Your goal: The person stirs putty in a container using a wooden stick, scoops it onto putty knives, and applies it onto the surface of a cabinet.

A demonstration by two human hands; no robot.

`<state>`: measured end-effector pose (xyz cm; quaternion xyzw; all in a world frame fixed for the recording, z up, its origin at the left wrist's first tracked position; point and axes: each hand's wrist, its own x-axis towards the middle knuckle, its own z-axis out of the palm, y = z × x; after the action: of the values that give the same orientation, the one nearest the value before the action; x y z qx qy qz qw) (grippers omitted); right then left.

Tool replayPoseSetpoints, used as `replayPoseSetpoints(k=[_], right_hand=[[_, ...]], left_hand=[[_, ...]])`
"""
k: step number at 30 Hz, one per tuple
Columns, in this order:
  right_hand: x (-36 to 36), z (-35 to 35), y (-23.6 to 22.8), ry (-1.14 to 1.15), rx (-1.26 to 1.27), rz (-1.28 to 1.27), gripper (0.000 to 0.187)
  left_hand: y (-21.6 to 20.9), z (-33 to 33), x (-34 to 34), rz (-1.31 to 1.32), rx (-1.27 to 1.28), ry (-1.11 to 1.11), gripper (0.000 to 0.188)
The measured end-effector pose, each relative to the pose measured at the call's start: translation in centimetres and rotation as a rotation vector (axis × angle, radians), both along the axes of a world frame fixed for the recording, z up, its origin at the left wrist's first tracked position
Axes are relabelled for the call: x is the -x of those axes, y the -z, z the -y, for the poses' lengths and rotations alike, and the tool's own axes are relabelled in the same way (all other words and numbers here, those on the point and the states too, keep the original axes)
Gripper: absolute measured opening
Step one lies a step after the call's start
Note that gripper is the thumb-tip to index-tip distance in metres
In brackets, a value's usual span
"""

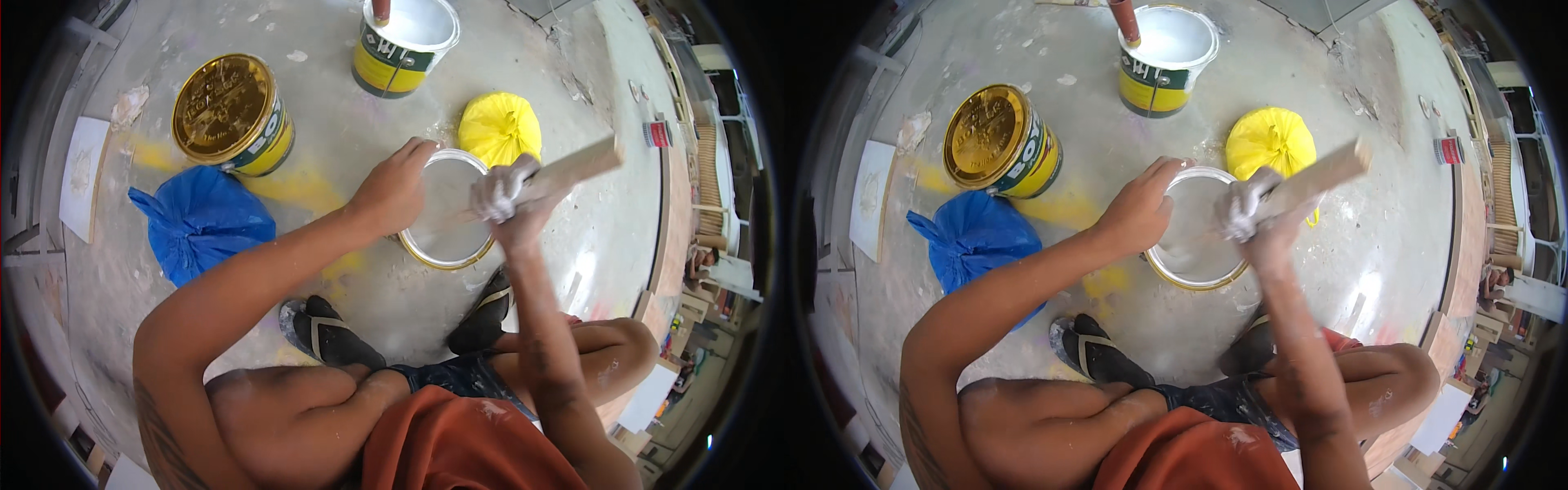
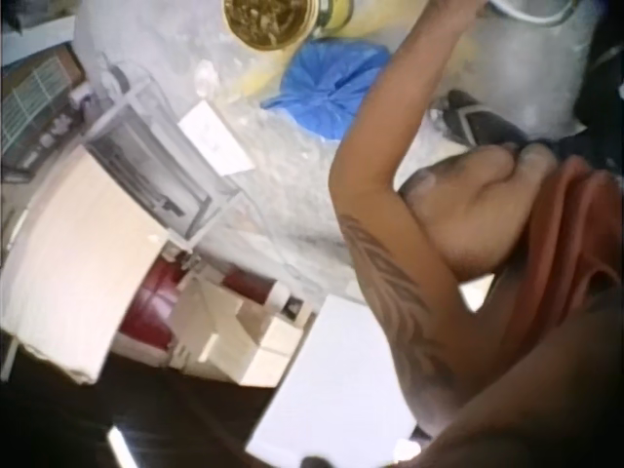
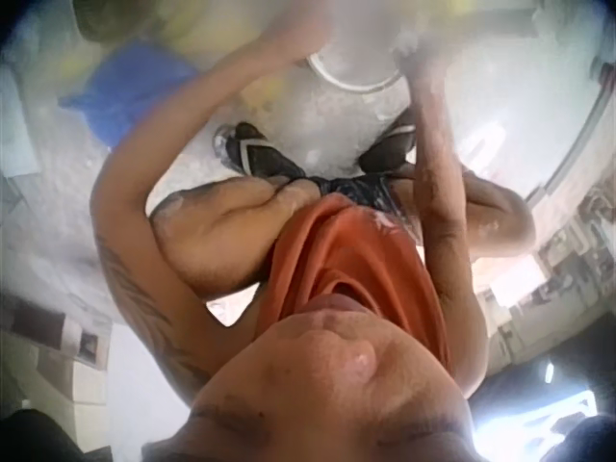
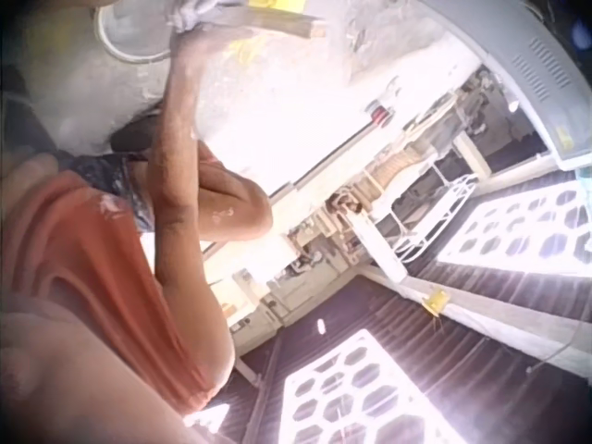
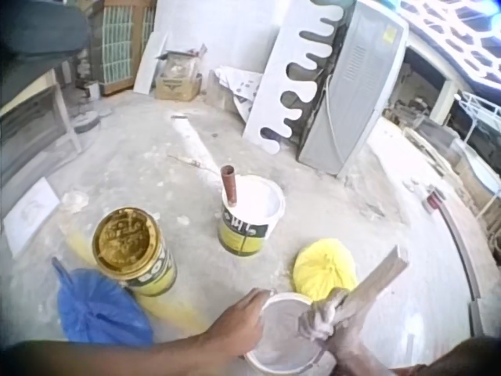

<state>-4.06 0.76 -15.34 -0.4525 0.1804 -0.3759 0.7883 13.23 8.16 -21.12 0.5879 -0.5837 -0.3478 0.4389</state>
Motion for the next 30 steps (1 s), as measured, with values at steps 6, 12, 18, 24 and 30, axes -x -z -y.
replayPoseSetpoints(k=[6, 12, 18, 24, 30], right_hand=[[-2.9, 1.8, -2.8, 0.314, 0.346, -0.114, 0.041], [0.6, 1.6, -1.4, -0.177, 0.067, -0.021, 0.053], [-3.9, -0.5, -1.3, 0.268, 0.189, 0.162, 0.059], [2.0, 1.6, -1.5, 0.137, 0.013, -0.122, 0.074], [-2.3, 0.9, -1.3, 0.328, 0.331, 0.144, 0.078]], left_hand=[[-0.4, 1.1, 0.6, -0.023, 0.038, 0.064, 0.053], [0.2, -0.2, -0.2, -0.027, 0.091, 0.094, 0.054], [0.0, 0.9, 0.2, -0.020, 0.082, 0.092, 0.052], [0.3, -0.5, -0.8, -0.032, 0.076, 0.097, 0.050], [0.2, 0.6, 0.0, -0.058, 0.101, 0.082, 0.050]])
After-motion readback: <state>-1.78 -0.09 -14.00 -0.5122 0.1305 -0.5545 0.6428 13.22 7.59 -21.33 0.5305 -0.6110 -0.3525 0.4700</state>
